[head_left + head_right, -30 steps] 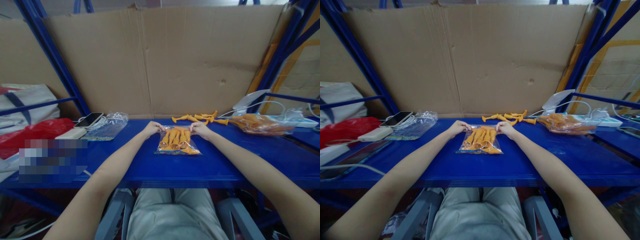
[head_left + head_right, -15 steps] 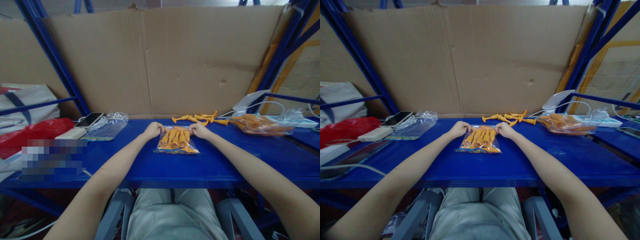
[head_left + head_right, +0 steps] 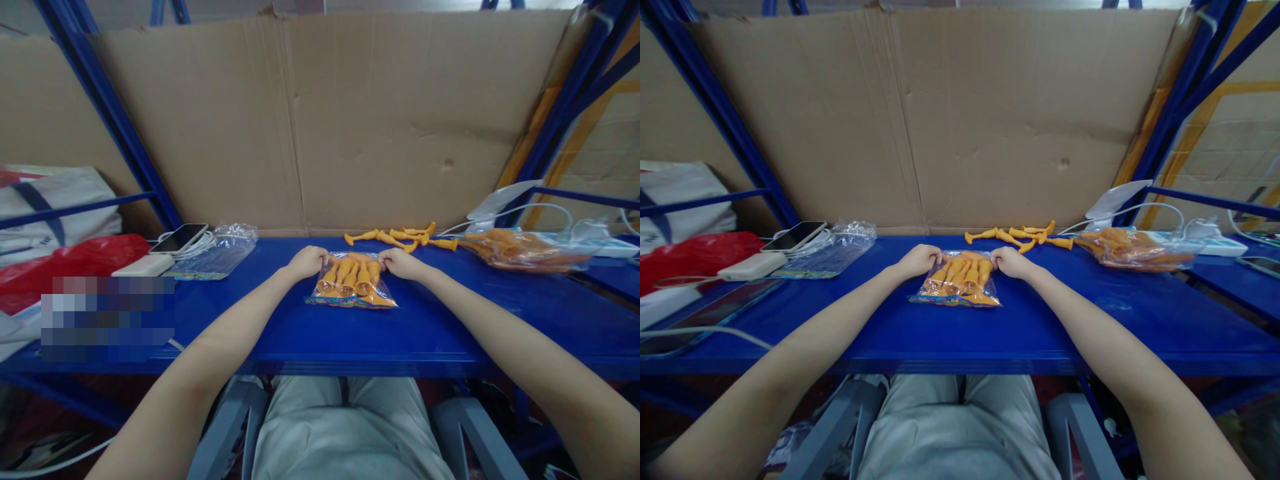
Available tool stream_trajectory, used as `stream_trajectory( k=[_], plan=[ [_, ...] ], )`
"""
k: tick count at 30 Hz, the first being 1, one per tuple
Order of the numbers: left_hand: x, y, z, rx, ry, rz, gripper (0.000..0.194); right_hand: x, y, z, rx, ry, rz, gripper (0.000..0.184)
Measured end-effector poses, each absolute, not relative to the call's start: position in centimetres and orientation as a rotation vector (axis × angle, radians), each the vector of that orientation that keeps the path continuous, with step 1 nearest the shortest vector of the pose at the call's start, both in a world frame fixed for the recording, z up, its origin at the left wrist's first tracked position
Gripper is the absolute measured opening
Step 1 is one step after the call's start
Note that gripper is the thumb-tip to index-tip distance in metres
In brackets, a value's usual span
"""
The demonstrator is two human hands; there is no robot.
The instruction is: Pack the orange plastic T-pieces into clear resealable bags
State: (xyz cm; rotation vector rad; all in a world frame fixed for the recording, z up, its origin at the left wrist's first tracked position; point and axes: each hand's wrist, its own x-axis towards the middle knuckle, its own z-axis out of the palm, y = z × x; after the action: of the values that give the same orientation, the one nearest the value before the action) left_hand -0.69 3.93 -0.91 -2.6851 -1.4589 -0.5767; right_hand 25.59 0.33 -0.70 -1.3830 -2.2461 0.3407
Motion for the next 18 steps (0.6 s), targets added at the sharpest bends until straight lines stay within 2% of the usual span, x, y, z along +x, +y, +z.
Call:
stream_trajectory(
  k=[18],
  plan=[
    [-0.76,3.54,-0.38,-2.747,-1.444,-0.564,0.03,25.33,-0.08,-0.29,-1.413,-2.287,0.313,0.024]
  ],
)
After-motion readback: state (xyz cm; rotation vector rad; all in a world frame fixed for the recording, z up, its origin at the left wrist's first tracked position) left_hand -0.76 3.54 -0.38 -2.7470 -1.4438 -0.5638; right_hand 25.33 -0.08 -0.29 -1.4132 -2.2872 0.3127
